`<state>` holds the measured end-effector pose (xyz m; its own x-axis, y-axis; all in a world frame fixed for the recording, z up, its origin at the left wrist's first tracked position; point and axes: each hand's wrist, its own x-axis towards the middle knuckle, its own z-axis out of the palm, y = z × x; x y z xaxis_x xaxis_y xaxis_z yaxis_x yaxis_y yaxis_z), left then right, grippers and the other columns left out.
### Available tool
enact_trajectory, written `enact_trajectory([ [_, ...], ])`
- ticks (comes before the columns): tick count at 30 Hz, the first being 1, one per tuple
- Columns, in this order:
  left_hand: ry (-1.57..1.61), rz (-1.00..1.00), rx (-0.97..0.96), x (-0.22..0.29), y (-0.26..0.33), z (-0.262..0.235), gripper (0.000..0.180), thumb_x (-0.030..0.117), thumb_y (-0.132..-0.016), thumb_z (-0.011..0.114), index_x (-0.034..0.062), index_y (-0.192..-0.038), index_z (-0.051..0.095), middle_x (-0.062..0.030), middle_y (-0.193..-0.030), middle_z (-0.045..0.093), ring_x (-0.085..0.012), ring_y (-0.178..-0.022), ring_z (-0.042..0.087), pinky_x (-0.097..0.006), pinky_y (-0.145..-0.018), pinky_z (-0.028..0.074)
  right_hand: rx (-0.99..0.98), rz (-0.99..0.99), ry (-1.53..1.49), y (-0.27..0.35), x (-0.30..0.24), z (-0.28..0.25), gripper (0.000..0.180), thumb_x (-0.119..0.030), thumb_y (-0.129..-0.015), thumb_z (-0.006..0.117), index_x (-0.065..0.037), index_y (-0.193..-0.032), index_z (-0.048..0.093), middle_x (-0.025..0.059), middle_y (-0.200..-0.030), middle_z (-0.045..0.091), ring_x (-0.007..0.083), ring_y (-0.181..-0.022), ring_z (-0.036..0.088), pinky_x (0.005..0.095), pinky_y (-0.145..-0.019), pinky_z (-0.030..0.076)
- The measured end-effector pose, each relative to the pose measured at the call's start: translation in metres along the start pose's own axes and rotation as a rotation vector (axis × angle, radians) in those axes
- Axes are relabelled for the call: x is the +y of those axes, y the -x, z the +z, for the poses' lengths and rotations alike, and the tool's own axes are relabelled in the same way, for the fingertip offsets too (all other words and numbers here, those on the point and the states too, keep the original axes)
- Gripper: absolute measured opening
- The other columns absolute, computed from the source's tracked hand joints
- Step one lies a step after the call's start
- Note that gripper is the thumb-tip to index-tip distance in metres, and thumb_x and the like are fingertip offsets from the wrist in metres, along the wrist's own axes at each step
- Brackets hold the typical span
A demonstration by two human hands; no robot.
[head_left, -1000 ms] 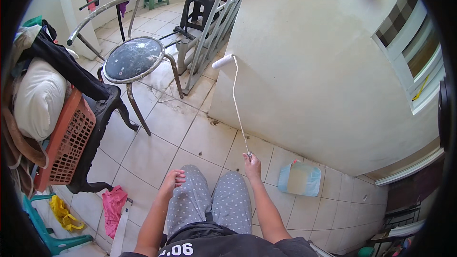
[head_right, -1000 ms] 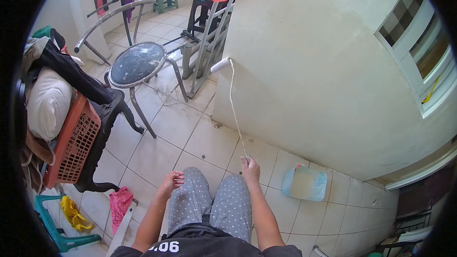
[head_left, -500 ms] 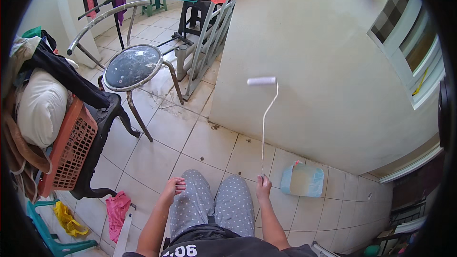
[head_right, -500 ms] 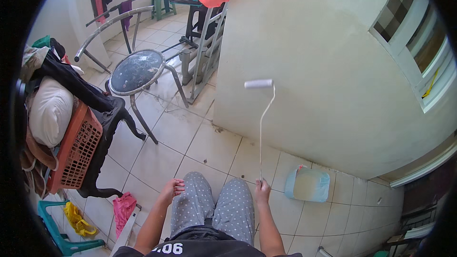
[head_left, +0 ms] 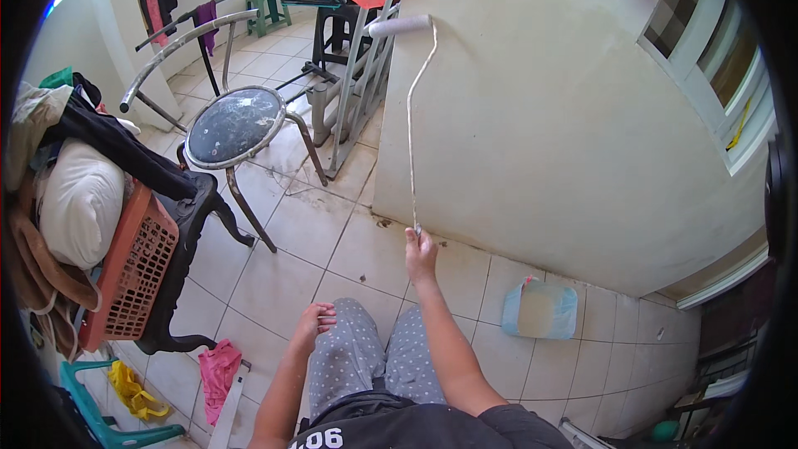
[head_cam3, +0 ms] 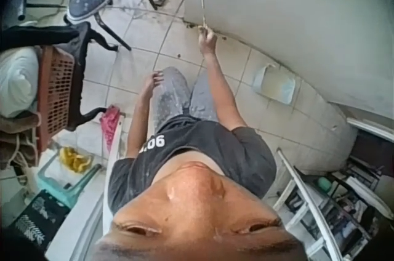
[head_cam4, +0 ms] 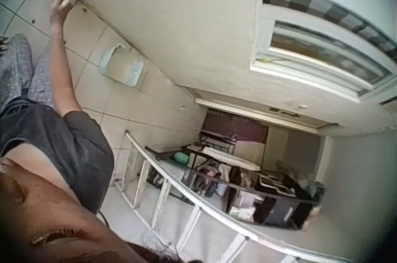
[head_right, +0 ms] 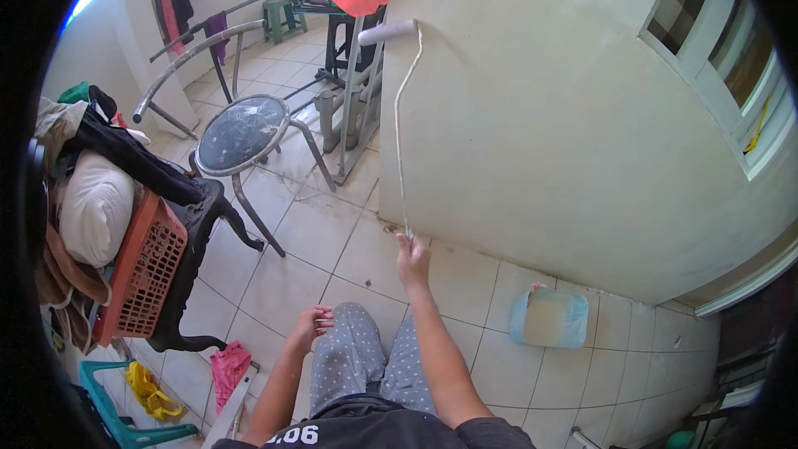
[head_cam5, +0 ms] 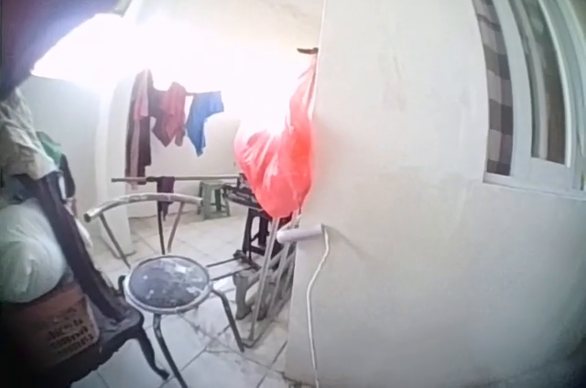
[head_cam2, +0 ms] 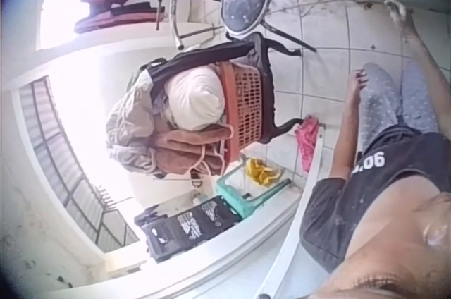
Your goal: Painting the lower part of an interior wall using a roller.
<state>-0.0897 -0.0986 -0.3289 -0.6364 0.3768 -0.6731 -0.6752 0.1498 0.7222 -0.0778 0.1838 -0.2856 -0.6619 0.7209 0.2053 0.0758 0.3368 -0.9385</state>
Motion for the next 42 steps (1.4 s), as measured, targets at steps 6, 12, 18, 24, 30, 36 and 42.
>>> enact_trajectory([
  [6, 0.027, -0.001, -0.039, -0.009, -0.004, 0.004, 0.027, 0.021, -0.082, 0.042, 0.0083, -0.101, 0.057, -0.0027, -0.087, 0.061, -0.0124, -0.074, 0.058, -0.025, -0.065, 0.043, 0.001, 0.235, -0.084, 0.101, 0.078, 0.032, 0.049, -0.043, -0.09, 0.051, -0.003, -0.064, 0.045, 0.0059, -0.048, 0.037, 0.0134, -0.048, 0.034, 0.0364, -0.045, 0.029],
  [12, 0.001, -0.056, -0.056, -0.023, -0.006, -0.004, 0.027, 0.022, -0.083, 0.042, 0.0088, -0.101, 0.057, -0.0026, -0.087, 0.061, -0.0129, -0.075, 0.058, -0.026, -0.065, 0.043, 0.081, 0.157, -0.112, 0.106, 0.053, 0.073, 0.044, -0.042, -0.092, 0.05, -0.008, -0.065, 0.045, -0.0029, -0.05, 0.039, 0.0072, -0.046, 0.036, 0.0283, -0.042, 0.028],
  [18, 0.008, 0.011, -0.015, -0.002, 0.002, 0.002, 0.027, 0.02, -0.083, 0.041, 0.0069, -0.102, 0.056, -0.0035, -0.087, 0.061, -0.0143, -0.074, 0.059, -0.027, -0.067, 0.046, 0.076, 0.087, -0.276, 0.029, -0.033, 0.103, 0.044, -0.039, -0.093, 0.048, -0.005, -0.065, 0.044, 0.0032, -0.05, 0.04, 0.0123, -0.047, 0.037, 0.0327, -0.045, 0.03],
  [24, 0.009, -0.04, -0.015, -0.023, -0.001, -0.009, 0.029, 0.023, -0.083, 0.04, 0.0075, -0.101, 0.057, -0.003, -0.087, 0.061, -0.0133, -0.074, 0.059, -0.025, -0.066, 0.044, 0.063, 0.192, -0.209, 0.101, 0.043, 0.105, 0.046, -0.036, -0.092, 0.05, -0.002, -0.062, 0.044, 0.009, -0.05, 0.042, 0.0187, -0.048, 0.041, 0.0375, -0.048, 0.033],
  [30, 0.004, -0.062, -0.017, -0.03, -0.001, -0.012, 0.029, 0.022, -0.083, 0.04, 0.0071, -0.101, 0.056, -0.0031, -0.087, 0.061, -0.0135, -0.073, 0.059, -0.025, -0.065, 0.044, 0.045, 0.358, -0.201, 0.131, 0.043, 0.099, 0.046, -0.039, -0.092, 0.05, -0.002, -0.064, 0.048, 0.0072, -0.05, 0.045, 0.0173, -0.048, 0.044, 0.0359, -0.047, 0.035],
  [36, 0.041, -0.018, -0.032, -0.018, -0.004, -0.005, 0.027, 0.019, -0.084, 0.04, 0.0067, -0.102, 0.056, -0.0034, -0.087, 0.061, -0.0147, -0.075, 0.06, -0.026, -0.065, 0.045, 0.046, 0.25, -0.472, 0.053, -0.074, 0.115, 0.044, -0.039, -0.093, 0.049, -0.006, -0.064, 0.045, 0.0004, -0.051, 0.041, 0.0107, -0.047, 0.038, 0.0294, -0.045, 0.032],
  [42, 0.004, -0.04, -0.032, -0.029, -0.007, -0.007, 0.028, 0.019, -0.084, 0.04, 0.0068, -0.103, 0.056, -0.0039, -0.088, 0.061, -0.0151, -0.075, 0.06, -0.027, -0.066, 0.046, -0.015, 0.357, -0.599, 0.078, -0.029, 0.098, 0.045, -0.042, -0.093, 0.048, -0.009, -0.063, 0.042, -0.0029, -0.051, 0.038, 0.0075, -0.045, 0.035, 0.0263, -0.042, 0.028],
])
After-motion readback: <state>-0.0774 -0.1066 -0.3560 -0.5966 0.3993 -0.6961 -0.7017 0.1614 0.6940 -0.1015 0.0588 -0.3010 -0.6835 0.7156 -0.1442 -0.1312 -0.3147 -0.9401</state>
